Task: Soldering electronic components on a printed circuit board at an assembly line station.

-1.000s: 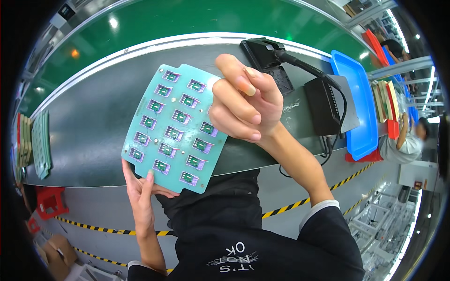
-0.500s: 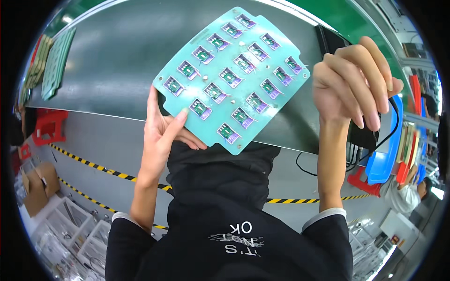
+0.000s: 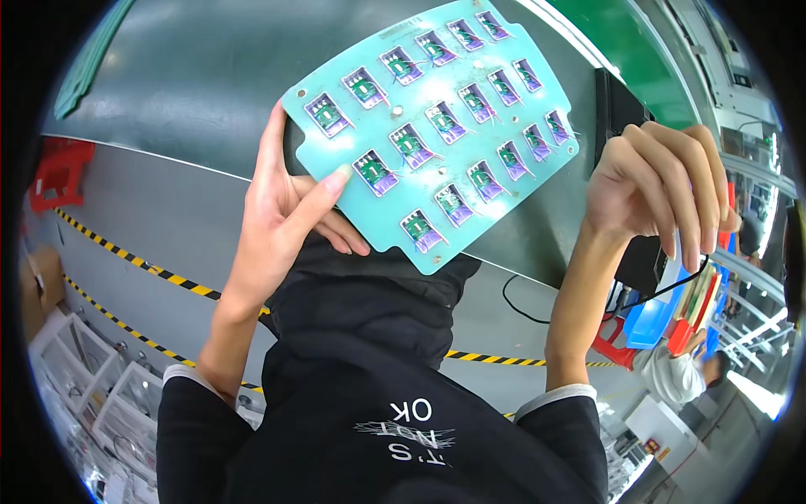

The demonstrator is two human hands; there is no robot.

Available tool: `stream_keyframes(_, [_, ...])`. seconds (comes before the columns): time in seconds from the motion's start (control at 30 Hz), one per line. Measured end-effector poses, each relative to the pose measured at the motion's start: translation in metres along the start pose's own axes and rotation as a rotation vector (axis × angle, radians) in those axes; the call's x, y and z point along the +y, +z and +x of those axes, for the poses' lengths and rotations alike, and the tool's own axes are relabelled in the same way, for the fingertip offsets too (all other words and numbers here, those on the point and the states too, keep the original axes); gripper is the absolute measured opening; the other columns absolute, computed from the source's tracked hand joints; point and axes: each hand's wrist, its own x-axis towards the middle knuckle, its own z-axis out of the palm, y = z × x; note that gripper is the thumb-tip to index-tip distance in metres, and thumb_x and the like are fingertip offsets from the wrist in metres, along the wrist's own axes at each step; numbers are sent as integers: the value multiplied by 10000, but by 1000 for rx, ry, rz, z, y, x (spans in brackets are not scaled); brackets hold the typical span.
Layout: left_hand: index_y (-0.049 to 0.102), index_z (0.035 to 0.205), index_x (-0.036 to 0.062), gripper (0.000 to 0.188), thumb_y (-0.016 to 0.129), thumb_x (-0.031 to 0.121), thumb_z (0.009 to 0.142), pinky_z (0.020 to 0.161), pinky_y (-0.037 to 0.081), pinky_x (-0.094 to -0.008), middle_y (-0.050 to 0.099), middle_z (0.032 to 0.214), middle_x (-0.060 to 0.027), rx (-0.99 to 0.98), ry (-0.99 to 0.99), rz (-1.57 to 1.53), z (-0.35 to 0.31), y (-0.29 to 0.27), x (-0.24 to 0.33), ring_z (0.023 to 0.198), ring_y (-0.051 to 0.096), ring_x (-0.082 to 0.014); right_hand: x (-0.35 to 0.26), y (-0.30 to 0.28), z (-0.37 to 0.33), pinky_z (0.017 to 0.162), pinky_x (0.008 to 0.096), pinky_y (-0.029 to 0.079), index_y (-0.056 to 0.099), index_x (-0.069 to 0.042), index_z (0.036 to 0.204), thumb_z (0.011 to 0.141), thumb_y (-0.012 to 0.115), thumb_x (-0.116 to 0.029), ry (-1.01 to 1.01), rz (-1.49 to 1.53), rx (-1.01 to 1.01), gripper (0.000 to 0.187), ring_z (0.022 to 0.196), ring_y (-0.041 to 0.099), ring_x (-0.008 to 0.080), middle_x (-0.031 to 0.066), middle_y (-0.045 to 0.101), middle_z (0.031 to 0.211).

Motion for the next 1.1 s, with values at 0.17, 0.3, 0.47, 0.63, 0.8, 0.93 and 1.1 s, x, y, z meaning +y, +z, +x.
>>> stream_keyframes(0.17, [-106, 1525, -26, 868, 560, 101, 983, 511, 572, -310, 685, 804, -210, 12, 10, -33, -2, 0, 0, 607, 710, -277, 7, 0, 0, 505, 204, 579, 573, -17, 889, 886, 716, -127, -46, 25, 47, 180, 575, 696, 169, 82, 697, 762])
stream_keyframes(0.3, [-78, 1533, -20, 854, 561, 99, 980, 504, 565, -304, 685, 815, -204, 42, 2, -35, -7, -1, -1, 606, 710, -272, 17, -1, -2, 493, 205, 572, 579, -13, 869, 875, 734, -128, -86, 28, 91, 193, 563, 691, 170, 82, 694, 745])
stream_keyframes(0.47, [-68, 1535, -20, 848, 561, 101, 980, 499, 561, -300, 686, 842, -210, 24, -6, -44, -3, -1, 2, 600, 709, -274, 12, -2, 0, 567, 203, 548, 583, -73, 942, 873, 763, -200, 9, -153, 1, 231, 651, 698, 138, 3, 712, 801])
stream_keyframes(0.63, [-75, 1523, -57, 790, 479, 173, 1009, 453, 550, -292, 678, 683, -210, 58, 55, 41, -3, 0, 1, 537, 693, -289, 14, -5, 3, 580, 208, 515, 575, -94, 971, 907, 729, -244, 53, -220, -61, 225, 663, 696, 128, -24, 712, 795])
stream_keyframes(0.8, [-71, 1525, -55, 764, 454, 176, 1019, 446, 547, -289, 684, 699, -220, 56, 87, 16, 1, 3, -3, 532, 692, -293, 11, -5, 3, 564, 193, 517, 576, -96, 957, 949, 666, -222, 30, -216, -65, 156, 643, 693, 116, -20, 707, 774])
stream_keyframes(0.93, [-54, 1525, -51, 812, 539, 144, 1005, 469, 558, -298, 698, 869, -204, -4, 66, -33, -3, -12, -8, 573, 704, -281, 17, -6, 3, 530, 180, 503, 560, -88, 967, 957, 648, -209, 34, -181, -56, 150, 611, 689, 111, -9, 702, 757])
stream_keyframes(1.1, [-46, 1525, -50, 803, 536, 137, 1005, 474, 560, -295, 697, 847, -200, 10, 79, -20, -4, -10, -4, 571, 703, -284, 16, -11, 4, 522, 173, 515, 519, -72, 1009, 944, 603, -119, 68, -195, -71, 116, 576, 683, 117, 1, 693, 730])
